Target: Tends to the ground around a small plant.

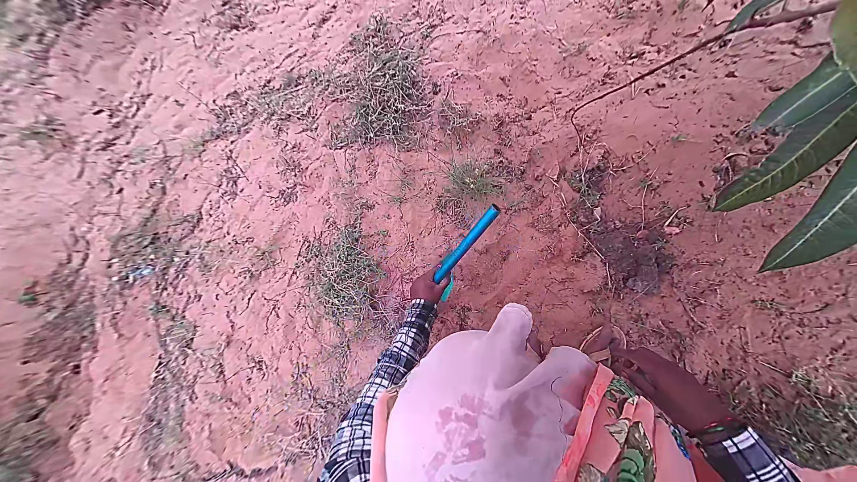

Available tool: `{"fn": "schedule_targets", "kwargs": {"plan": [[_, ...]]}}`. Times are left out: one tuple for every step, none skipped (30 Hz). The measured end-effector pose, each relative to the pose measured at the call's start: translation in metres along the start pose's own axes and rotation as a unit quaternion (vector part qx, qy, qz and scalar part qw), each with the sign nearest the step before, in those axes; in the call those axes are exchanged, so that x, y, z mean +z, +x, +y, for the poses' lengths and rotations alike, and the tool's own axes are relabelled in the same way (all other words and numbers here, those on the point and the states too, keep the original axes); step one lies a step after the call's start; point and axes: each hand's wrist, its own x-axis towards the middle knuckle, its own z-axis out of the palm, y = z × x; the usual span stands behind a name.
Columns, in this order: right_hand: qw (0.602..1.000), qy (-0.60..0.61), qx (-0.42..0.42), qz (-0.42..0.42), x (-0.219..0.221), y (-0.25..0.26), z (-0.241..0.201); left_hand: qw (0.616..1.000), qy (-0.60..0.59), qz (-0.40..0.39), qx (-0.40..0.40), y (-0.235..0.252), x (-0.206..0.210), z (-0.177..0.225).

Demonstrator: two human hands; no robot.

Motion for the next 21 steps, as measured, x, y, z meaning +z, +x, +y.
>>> {"fn": "schedule_targets", "kwargs": {"plan": [[1.000, -0.002, 0.004, -0.013, 0.000, 0.003, -0.003, 1.000, 0.009, -0.012, -0.001, 0.005, 0.002, 0.011], [1.000, -0.002, 0.009, -0.024, 0.001, 0.006, -0.005, 1.000, 0.022, -0.019, -0.001, 0.011, 0.003, 0.022], [1.000, -0.002, 0.011, -0.029, 0.003, 0.008, -0.005, 0.999, 0.030, -0.025, 0.000, 0.018, 0.002, 0.032], [1.000, 0.001, 0.009, -0.027, 0.005, 0.010, -0.004, 0.999, 0.042, -0.031, 0.004, 0.023, 0.001, 0.039], [1.000, 0.002, 0.007, -0.024, 0.006, 0.012, -0.004, 0.998, 0.058, -0.033, 0.008, 0.029, -0.003, 0.047], [1.000, 0.005, 0.001, -0.017, 0.006, 0.013, -0.003, 0.996, 0.078, -0.036, 0.013, 0.035, -0.008, 0.053], [1.000, 0.008, -0.002, -0.013, 0.007, 0.014, -0.003, 0.994, 0.099, -0.041, 0.019, 0.041, -0.012, 0.059], [1.000, 0.013, -0.001, -0.015, 0.007, 0.014, -0.002, 0.992, 0.116, -0.043, 0.030, 0.045, -0.014, 0.062], [1.000, 0.016, 0.005, -0.022, 0.006, 0.013, -0.001, 0.990, 0.129, -0.043, 0.043, 0.048, -0.015, 0.066], [0.999, 0.016, 0.009, -0.026, 0.005, 0.012, 0.000, 0.989, 0.132, -0.043, 0.058, 0.048, -0.016, 0.071], [1.000, 0.012, 0.012, -0.024, 0.004, 0.012, 0.001, 0.988, 0.132, -0.044, 0.073, 0.048, -0.018, 0.079], [1.000, 0.009, 0.016, -0.018, 0.003, 0.013, 0.002, 0.987, 0.123, -0.041, 0.090, 0.049, -0.020, 0.089], [1.000, 0.006, 0.022, -0.015, 0.001, 0.014, 0.002, 0.988, 0.106, -0.037, 0.109, 0.050, -0.021, 0.103], [1.000, 0.003, 0.027, -0.015, 0.000, 0.014, 0.001, 0.988, 0.084, -0.037, 0.126, 0.049, -0.023, 0.121], [0.999, 0.001, 0.033, -0.016, 0.000, 0.014, -0.001, 0.987, 0.058, -0.038, 0.147, 0.047, -0.023, 0.141], [0.999, -0.003, 0.034, -0.014, 0.000, 0.014, -0.002, 0.984, 0.033, -0.044, 0.167, 0.044, -0.023, 0.165], [0.999, -0.007, 0.037, -0.011, 0.000, 0.014, -0.004, 0.981, 0.018, -0.052, 0.189, 0.039, -0.024, 0.192], [0.999, -0.010, 0.038, -0.008, 0.000, 0.013, -0.006, 0.976, 0.014, -0.064, 0.207, 0.032, -0.026, 0.218], [0.999, -0.012, 0.037, -0.001, 0.000, 0.011, -0.010, 0.971, 0.025, -0.077, 0.223, 0.026, -0.029, 0.242], [0.999, -0.012, 0.035, 0.008, 0.000, 0.009, -0.013, 0.967, 0.043, -0.083, 0.238, 0.019, -0.032, 0.258], [0.999, -0.013, 0.032, 0.015, -0.001, 0.007, -0.016, 0.963, 0.059, -0.083, 0.250, 0.015, -0.034, 0.268]]}}
